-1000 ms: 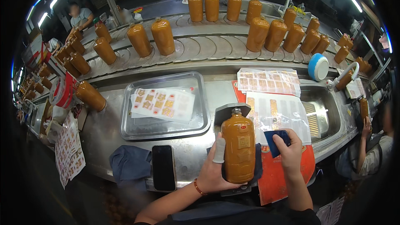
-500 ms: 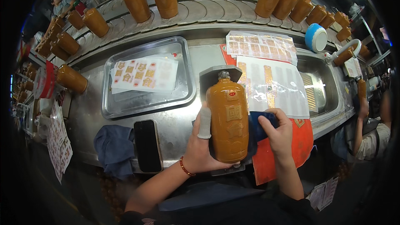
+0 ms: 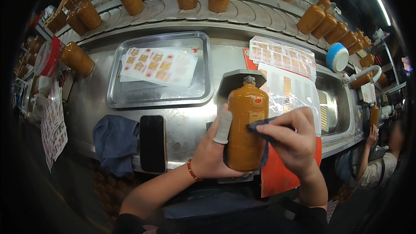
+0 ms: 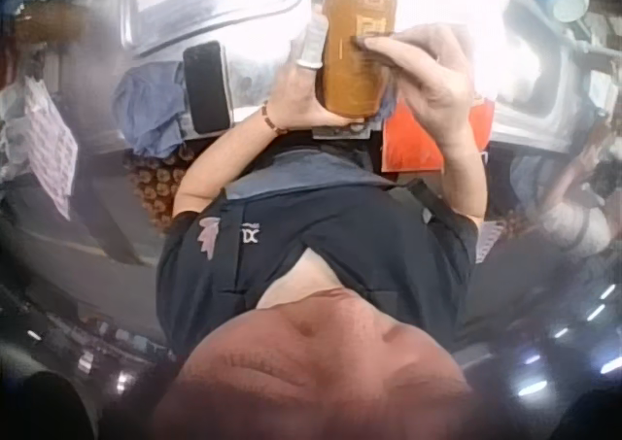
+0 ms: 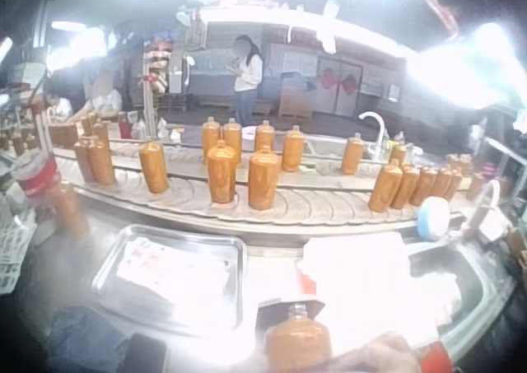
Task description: The person applies adhesive labels to amber-colored bottles on a production line. They peel labels from a sheet, position them on the bottle, and smooth them with a finger. The person wipes the bottle surface with a cloth before and after labeling. A second worker is visible in the background performing similar tasks.
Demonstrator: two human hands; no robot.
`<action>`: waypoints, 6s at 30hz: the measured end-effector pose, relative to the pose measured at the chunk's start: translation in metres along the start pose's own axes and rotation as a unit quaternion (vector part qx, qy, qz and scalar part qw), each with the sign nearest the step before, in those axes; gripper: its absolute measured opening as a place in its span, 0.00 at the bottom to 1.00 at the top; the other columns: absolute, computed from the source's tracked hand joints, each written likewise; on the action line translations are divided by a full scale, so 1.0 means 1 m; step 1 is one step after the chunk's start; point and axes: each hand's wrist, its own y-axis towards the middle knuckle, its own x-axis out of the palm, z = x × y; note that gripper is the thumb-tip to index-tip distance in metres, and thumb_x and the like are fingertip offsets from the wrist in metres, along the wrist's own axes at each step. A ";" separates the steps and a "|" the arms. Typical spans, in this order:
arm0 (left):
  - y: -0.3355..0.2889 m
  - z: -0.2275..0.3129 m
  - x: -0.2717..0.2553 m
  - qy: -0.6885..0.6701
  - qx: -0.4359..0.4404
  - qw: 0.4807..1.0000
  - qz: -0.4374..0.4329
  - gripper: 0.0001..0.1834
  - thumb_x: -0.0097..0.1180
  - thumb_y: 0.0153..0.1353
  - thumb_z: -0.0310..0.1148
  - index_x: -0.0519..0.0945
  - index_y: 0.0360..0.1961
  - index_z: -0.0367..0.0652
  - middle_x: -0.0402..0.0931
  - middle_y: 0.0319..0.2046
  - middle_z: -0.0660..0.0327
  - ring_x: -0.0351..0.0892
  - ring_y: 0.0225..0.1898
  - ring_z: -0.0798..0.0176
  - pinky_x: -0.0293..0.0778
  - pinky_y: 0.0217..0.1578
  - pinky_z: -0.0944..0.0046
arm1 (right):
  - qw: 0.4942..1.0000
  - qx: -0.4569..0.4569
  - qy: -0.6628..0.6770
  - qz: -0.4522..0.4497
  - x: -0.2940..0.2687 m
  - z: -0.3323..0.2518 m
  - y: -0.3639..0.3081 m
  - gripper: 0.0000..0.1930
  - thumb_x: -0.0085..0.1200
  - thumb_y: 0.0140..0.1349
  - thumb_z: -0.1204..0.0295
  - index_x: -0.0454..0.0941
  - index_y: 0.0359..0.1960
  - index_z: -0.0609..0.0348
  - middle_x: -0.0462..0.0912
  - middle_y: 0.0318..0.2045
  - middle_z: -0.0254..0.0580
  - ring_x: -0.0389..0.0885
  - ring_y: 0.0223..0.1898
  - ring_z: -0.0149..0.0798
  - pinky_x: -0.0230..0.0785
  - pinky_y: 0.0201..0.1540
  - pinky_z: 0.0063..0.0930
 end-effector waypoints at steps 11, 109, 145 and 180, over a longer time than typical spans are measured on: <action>0.003 0.007 -0.001 -0.005 0.007 0.999 0.032 0.62 0.79 0.45 0.50 0.57 0.75 0.34 0.49 0.74 0.37 0.49 0.77 0.38 0.58 0.74 0.50 | 0.997 -0.018 -0.053 -0.052 -0.001 -0.012 0.007 0.23 0.68 0.41 0.80 0.90 0.44 0.49 0.78 0.30 0.29 0.71 0.33 0.37 0.65 0.32 0.28; 0.098 0.036 -0.025 0.141 0.229 0.947 -0.176 0.10 0.71 0.53 0.36 0.84 0.27 0.42 0.86 0.41 0.59 0.84 0.49 0.56 0.76 0.50 0.53 | 0.799 0.400 0.362 0.264 -0.033 0.023 -0.153 0.13 0.62 0.66 0.80 0.80 0.51 0.68 0.79 0.39 0.35 0.75 0.39 0.25 0.68 0.46 0.20; -0.077 0.026 -0.127 0.317 0.010 0.921 0.227 0.23 0.61 0.68 0.43 0.81 0.48 0.28 0.79 0.49 0.48 0.79 0.52 0.46 0.74 0.54 0.54 | 0.859 0.455 -0.163 -0.167 0.016 0.291 -0.017 0.47 0.79 0.34 0.43 0.79 0.54 0.63 0.81 0.53 0.60 0.85 0.49 0.52 0.78 0.51 0.38; 0.011 0.078 -0.030 -0.093 0.062 0.991 -0.075 0.36 0.70 0.62 0.43 0.73 0.65 0.34 0.70 0.63 0.47 0.73 0.62 0.47 0.70 0.62 0.54 | 0.948 0.171 0.209 -0.170 -0.086 -0.019 -0.039 0.05 0.69 0.56 0.76 0.88 0.34 0.62 0.87 0.26 0.42 0.87 0.26 0.37 0.75 0.30 0.25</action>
